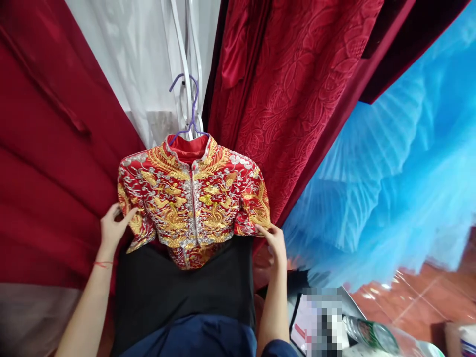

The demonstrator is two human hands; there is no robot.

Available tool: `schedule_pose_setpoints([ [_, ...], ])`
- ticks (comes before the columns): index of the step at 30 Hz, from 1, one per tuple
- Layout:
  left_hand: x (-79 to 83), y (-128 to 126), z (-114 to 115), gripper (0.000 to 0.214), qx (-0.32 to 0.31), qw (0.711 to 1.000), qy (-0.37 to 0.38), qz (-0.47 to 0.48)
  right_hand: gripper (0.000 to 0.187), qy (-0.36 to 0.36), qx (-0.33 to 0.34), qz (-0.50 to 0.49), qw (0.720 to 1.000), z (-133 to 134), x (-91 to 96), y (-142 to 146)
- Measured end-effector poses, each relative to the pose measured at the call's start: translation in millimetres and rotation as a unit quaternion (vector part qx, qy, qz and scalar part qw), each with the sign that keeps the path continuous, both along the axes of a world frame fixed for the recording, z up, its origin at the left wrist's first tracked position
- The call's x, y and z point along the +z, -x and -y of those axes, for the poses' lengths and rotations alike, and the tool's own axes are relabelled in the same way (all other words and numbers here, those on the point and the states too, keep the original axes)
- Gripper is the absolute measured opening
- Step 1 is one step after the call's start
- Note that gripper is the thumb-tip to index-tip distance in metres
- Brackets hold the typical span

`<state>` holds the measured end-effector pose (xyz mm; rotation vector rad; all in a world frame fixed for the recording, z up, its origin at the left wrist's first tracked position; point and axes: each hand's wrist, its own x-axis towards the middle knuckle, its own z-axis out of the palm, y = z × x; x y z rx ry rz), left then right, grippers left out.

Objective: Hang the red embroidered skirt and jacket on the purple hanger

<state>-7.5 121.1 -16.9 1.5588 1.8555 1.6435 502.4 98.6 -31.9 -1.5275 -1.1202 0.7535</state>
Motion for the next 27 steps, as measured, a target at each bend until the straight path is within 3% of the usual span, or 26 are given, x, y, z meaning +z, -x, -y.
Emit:
schedule_pose_setpoints([
  [3,-17.8,4.8,10.4,0.046,0.069,0.997,-0.024,-0.038,0.046,0.002,-0.103,0.035,0.994,24.2,0.1,-21.4],
  [6,-10.9,10.9,27.4,0.047,0.112,0.992,-0.041,-0.041,0.053,0.035,-0.167,0.052,0.984,41.4,6.6,-37.7],
  [11,10.0,34.7,49.9,0.047,0.090,0.986,-0.023,0.140,0.059,0.151,-0.041,-0.041,0.987,41.3,-0.5,-28.0],
  [13,6.8,47.0,51.0,0.047,0.068,0.976,0.031,0.206,0.064,0.174,-0.077,0.037,0.981,34.7,-10.1,-17.2],
  [15,-1.4,56.9,47.6,0.053,0.039,0.969,0.082,0.232,0.071,0.189,-0.148,0.163,0.957,27.6,-17.4,-5.1],
  [18,-8.2,60.7,37.5,0.061,0.006,0.979,0.104,0.176,0.074,0.146,-0.223,0.309,0.913,15.9,-12.5,13.9],
  [20,1.1,52.7,29.3,0.062,0.004,0.991,0.084,0.105,0.066,0.038,-0.237,0.348,0.906,5.4,7.0,26.5],
  [22,24.4,36.6,20.0,0.062,0.014,0.999,0.022,0.018,0.052,-0.111,-0.214,0.356,0.903,-8.0,39.3,39.8],
  [24,58.3,14.8,9.3,0.058,0.019,0.994,-0.077,-0.079,0.040,-0.248,-0.166,0.356,0.885,-23.3,79.2,54.3],
  [27,113.1,-19.4,-10.6,0.040,0.023,0.964,-0.204,-0.167,0.041,-0.342,-0.124,0.396,0.843,-47.0,135.4,75.1],
])
